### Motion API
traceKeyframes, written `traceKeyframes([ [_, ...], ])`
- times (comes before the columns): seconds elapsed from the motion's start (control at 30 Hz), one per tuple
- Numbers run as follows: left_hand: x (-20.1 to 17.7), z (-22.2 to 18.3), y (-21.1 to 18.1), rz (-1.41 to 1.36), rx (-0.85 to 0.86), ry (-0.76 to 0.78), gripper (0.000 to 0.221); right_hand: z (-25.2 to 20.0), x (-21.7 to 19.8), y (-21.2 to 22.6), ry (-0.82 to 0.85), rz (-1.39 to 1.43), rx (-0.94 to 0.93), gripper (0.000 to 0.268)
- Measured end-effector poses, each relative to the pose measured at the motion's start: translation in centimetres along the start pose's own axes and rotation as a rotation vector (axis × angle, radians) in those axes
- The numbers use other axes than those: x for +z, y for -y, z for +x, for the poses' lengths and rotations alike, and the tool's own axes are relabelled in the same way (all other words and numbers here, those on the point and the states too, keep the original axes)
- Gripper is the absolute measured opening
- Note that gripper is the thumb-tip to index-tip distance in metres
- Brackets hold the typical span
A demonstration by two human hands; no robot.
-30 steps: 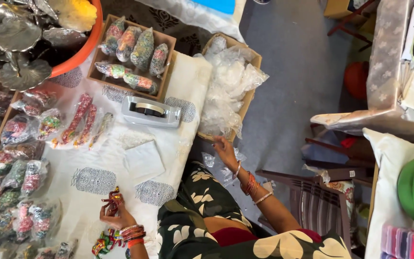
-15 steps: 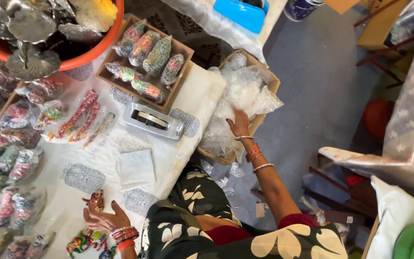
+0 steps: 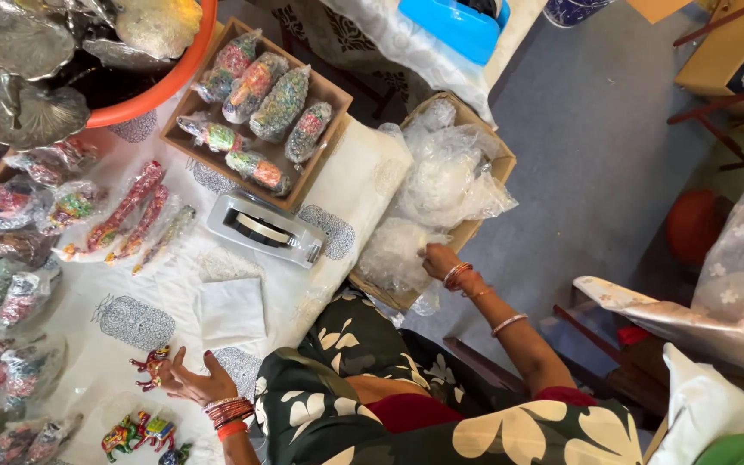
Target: The person is wrapping small figurines and objects in bubble wrap and paper, then placing them into boxes or groups for shipping.
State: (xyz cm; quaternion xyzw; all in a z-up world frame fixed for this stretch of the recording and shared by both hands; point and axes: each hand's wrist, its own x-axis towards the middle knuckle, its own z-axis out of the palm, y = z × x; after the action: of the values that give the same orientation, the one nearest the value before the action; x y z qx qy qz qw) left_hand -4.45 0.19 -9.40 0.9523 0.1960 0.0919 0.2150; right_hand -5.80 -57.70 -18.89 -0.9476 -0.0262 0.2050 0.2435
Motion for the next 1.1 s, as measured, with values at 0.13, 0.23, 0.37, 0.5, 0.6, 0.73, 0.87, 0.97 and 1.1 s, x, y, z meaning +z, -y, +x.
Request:
traceKeyframes([
  [0.13,-1.8,1.4,-2.2,-0.032,0.047,-0.043,0.048,1.7,2.8,-9.0,-0.306,0.586,0.209,0.034],
  [0.23,-3.0,2.7,-5.4,-0.078,0.138,-0.086,0.038,0.9,-2.3,-10.4,-0.32,1.375,0.407,0.014],
  [0.37,-3.5,4.2,-11.9,-0.261,0.299,-0.066,0.027,-1.1,-16.6,0.3,-0.474,1.804,0.289,0.038],
  [0.5,-5.1,5.7,-21.1,-0.729,0.453,0.218,0.029,-3.1,-20.2,2.2,-0.591,1.928,0.286,0.044],
  [0.6,-4.3,6.0,-26.2,-0.747,0.527,0.454,0.04,-4.1,-21.7,3.5,-0.552,2.04,0.172,0.047],
  [0.73,-7.7,6.5,-34.8,-0.849,0.591,0.707,0.074,-3.6,-26.4,8.7,-0.428,2.088,0.006,0.05],
  [0.87,-9.6,7.4,-39.1,-0.921,0.378,0.964,0.081,-3.3,-30.1,14.6,-0.368,1.948,-0.145,0.051],
  [0.97,-9.5,9.6,-39.6,-1.087,0.342,0.91,0.063,-2.8,-31.7,15.7,-0.306,1.935,-0.322,0.044],
  [1.1,-13.6,14.5,-37.9,-1.243,0.581,0.532,0.018,-3.3,-38.7,26.9,-0.29,1.933,-0.421,0.031],
])
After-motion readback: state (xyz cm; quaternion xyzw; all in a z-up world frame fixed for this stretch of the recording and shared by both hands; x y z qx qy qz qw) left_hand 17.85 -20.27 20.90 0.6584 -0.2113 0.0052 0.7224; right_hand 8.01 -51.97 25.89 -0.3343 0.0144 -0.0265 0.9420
